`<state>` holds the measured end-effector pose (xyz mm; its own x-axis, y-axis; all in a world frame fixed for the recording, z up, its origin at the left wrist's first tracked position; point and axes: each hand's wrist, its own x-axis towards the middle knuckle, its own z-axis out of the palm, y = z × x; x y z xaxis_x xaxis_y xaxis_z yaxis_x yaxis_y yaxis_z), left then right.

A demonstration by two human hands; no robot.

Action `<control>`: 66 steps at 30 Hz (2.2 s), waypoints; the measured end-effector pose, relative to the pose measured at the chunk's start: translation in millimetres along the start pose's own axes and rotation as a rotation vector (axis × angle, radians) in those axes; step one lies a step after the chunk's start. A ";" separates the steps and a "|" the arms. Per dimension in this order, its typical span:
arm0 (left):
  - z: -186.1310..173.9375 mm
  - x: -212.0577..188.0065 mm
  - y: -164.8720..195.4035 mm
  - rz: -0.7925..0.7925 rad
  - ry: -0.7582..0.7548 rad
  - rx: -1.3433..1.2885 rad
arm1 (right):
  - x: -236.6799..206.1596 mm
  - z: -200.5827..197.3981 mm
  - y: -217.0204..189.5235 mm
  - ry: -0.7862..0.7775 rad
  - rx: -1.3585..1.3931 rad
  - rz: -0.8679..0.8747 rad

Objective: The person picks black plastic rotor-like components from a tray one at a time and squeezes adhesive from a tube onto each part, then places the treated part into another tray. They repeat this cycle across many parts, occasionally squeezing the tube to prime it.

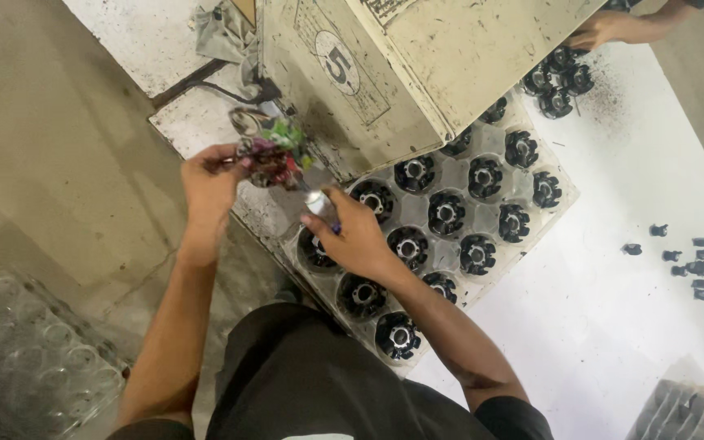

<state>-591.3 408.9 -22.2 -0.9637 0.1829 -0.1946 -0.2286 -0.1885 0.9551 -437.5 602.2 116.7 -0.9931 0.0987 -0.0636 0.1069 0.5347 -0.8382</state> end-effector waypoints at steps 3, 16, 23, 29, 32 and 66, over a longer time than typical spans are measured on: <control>13.8 -42.0 0.4 0.027 -0.046 -0.147 | 26.2 24.1 10.2 0.155 -0.202 -0.209; 20.9 -71.6 -18.7 -0.076 -0.102 -0.286 | 13.8 23.4 3.5 -0.129 -0.196 -0.071; 31.5 -102.1 18.9 0.382 -0.116 0.093 | -5.2 15.4 2.9 -0.116 -0.068 -0.107; 47.0 -126.7 75.2 0.346 -0.126 0.018 | -34.5 -3.6 13.2 -0.029 0.474 0.246; 50.7 -139.1 94.1 0.377 -0.148 -0.012 | -48.9 -15.0 21.2 -0.001 0.707 0.363; 68.7 -162.0 103.0 0.196 -0.413 -0.026 | -116.1 -6.1 17.1 -0.109 0.427 0.155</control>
<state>-449.3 426.1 123.1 -0.8547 0.5094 0.0998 -0.0558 -0.2814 0.9580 -320.0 605.0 113.0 -0.9688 0.0492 -0.2430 0.2473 0.1250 -0.9608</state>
